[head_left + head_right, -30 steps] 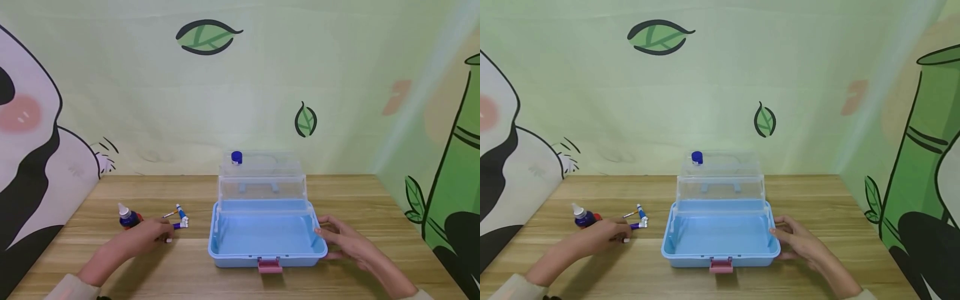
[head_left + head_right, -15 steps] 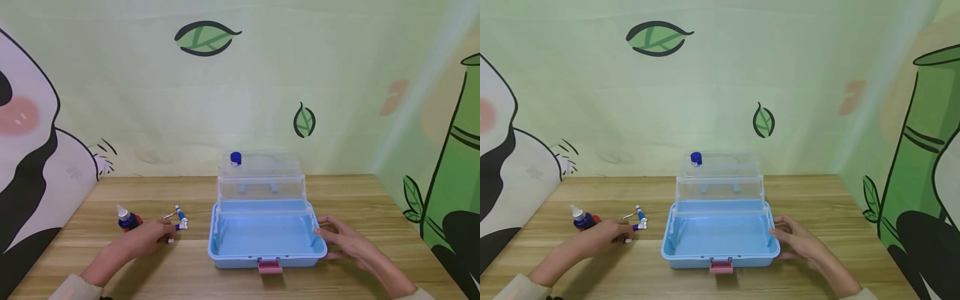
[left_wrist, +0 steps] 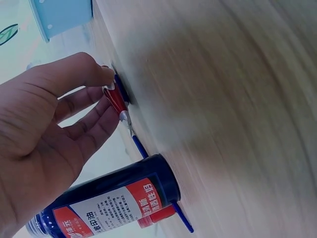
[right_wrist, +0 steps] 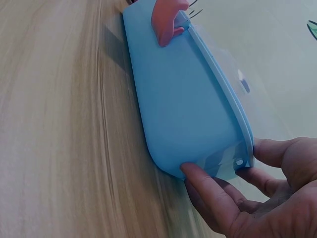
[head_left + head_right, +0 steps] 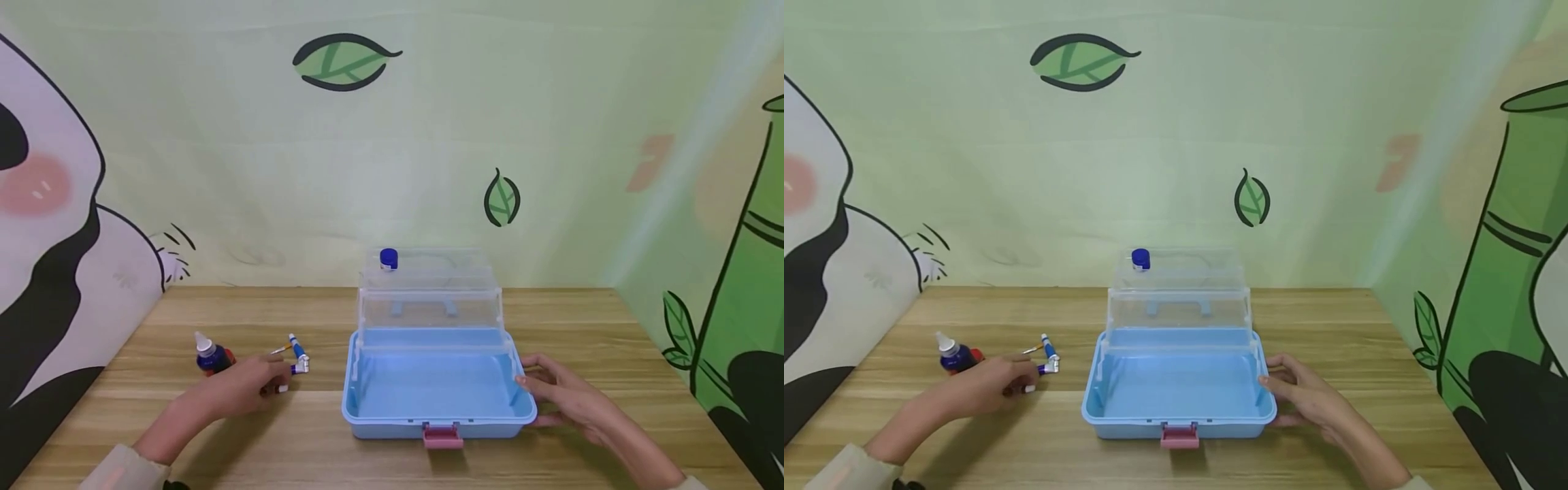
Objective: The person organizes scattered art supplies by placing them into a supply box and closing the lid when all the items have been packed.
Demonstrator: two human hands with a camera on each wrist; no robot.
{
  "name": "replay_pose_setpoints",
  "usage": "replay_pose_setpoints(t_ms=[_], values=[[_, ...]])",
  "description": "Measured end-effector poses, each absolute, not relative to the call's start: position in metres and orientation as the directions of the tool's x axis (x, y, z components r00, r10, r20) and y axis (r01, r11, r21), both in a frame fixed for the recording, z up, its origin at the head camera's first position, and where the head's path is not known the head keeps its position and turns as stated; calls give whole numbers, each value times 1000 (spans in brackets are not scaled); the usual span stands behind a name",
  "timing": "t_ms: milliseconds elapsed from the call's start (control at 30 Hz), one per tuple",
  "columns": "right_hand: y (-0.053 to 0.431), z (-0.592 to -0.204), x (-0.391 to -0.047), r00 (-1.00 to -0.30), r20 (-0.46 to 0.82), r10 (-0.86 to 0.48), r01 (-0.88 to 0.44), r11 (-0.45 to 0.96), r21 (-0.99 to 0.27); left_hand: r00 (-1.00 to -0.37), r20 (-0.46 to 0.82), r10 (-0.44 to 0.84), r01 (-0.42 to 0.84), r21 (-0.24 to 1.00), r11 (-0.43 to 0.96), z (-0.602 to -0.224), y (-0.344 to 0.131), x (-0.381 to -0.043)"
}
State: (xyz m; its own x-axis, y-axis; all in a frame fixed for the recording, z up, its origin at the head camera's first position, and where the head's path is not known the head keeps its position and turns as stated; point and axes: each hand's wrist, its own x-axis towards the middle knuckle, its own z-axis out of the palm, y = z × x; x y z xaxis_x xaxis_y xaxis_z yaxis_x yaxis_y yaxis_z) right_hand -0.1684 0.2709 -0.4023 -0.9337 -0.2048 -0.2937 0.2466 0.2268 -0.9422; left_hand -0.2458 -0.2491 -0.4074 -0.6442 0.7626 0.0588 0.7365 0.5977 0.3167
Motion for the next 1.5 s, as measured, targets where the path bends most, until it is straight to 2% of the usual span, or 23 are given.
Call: replay_pose_setpoints(t_ms=[400,600,833,1067,1300,1500], values=[[269,-400,-168,-928,-292,-230,245,214,-946,-691,11,723,674,372,638,-389,-239,-242],[270,-397,-168,-926,-301,-228,254,214,-943,-653,76,753,730,326,600,-380,-229,-245],[270,-396,-168,-924,-306,-228,261,207,-943,-651,84,754,739,297,605,-366,-213,-251],[269,-396,-169,-929,-300,-219,255,210,-944,-611,197,767,790,215,574,-345,-194,-262],[269,-397,-170,-928,-300,-223,254,213,-944,-648,206,733,762,161,628,-325,-168,-274],[270,-398,-169,-926,-300,-229,252,216,-943,-630,273,727,775,154,613,-311,-147,-285]])
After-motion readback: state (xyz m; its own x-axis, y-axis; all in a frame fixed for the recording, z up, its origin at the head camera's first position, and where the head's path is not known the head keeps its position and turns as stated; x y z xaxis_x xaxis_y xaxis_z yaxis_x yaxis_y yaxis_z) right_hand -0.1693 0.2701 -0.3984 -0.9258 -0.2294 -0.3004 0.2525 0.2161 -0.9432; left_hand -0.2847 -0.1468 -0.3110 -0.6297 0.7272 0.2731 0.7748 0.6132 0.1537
